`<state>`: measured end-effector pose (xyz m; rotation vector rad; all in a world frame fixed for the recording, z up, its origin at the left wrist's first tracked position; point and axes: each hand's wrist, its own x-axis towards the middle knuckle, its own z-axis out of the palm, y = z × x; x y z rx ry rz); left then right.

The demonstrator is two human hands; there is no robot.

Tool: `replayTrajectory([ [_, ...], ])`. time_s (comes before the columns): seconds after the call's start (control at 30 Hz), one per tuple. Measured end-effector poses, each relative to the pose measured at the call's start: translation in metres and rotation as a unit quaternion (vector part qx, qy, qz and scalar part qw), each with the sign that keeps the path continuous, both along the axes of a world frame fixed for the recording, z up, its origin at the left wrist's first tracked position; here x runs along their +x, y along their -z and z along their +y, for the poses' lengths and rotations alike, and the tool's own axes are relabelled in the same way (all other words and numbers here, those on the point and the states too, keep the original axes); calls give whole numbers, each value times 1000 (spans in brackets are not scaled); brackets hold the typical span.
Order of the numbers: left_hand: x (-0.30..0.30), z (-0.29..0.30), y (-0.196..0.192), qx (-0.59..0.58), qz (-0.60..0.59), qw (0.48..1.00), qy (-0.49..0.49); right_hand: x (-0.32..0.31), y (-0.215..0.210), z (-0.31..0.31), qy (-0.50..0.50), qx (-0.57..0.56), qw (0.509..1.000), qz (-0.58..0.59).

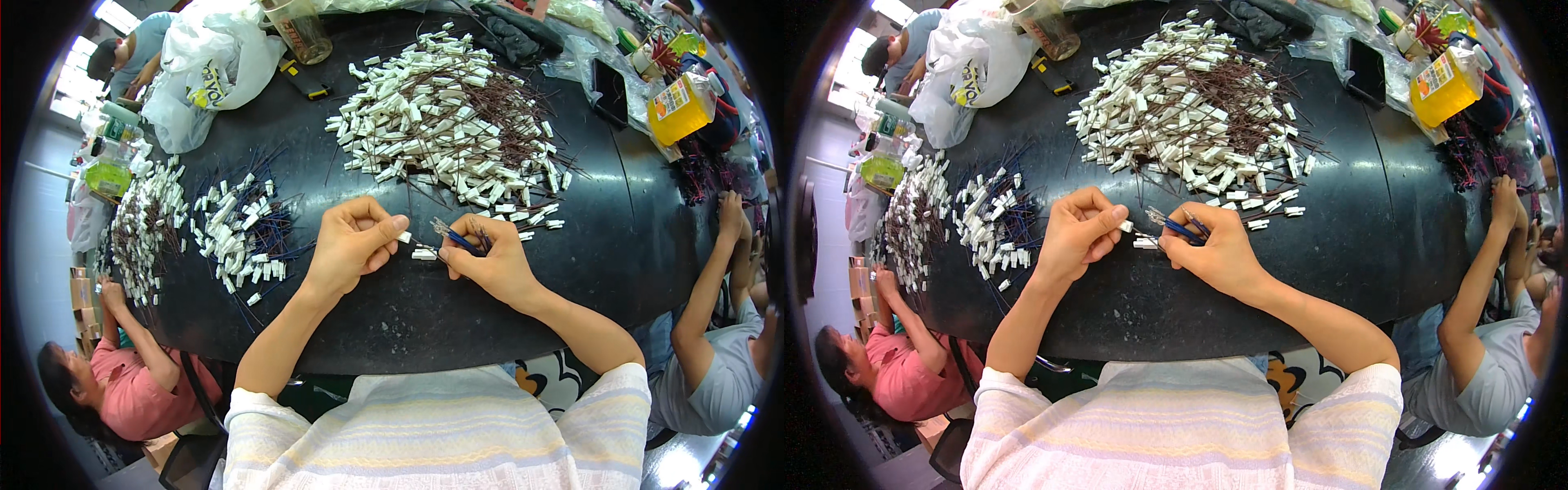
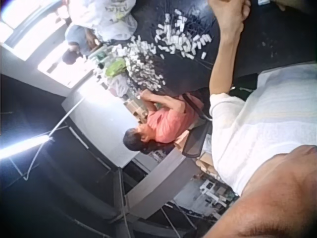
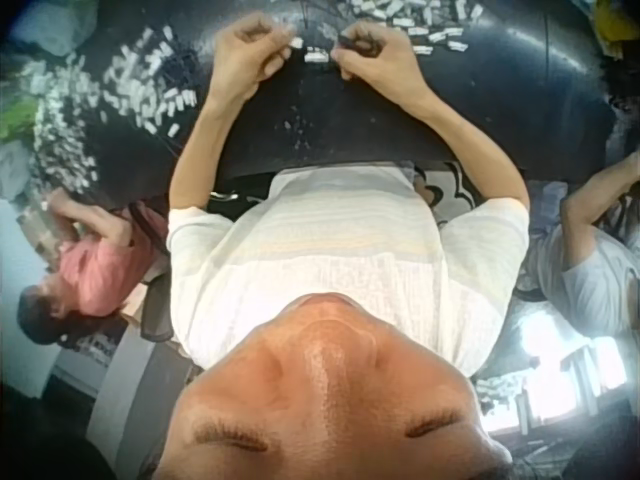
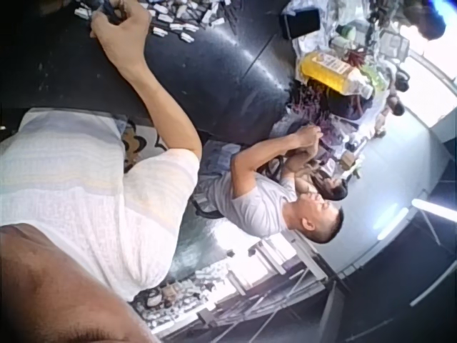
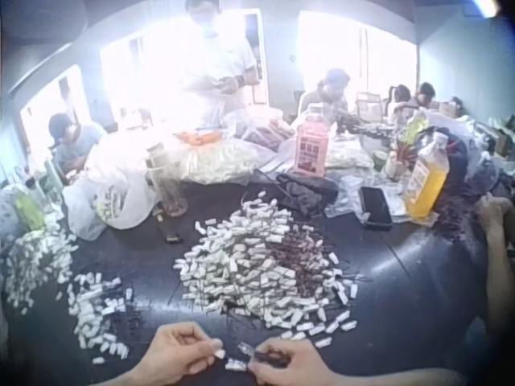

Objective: The person assembles small electronic components by manually combining white plastic connectors and wires into wiring harnesses or sensor modules.

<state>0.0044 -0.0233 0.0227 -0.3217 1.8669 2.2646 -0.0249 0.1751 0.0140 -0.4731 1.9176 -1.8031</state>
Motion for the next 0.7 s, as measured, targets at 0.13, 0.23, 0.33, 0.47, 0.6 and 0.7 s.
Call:
replayTrajectory([
  [0.13,2,3,0,40,-42,998,16,0,0,-1,-1,29,999,28],
  [0.23,4,4,1,43,-42,998,7,2,-4,-2,2,44,999,-12],
  [0.33,6,6,2,36,-43,998,-4,3,-2,-2,1,44,999,19],
  [0.47,7,8,4,48,-41,998,-13,5,3,-1,9,62,997,40],
  [0.6,7,10,4,66,-52,996,-9,5,5,-1,26,83,994,73],
  [0.7,9,10,4,68,-65,996,-9,5,3,-1,20,92,992,90],
])
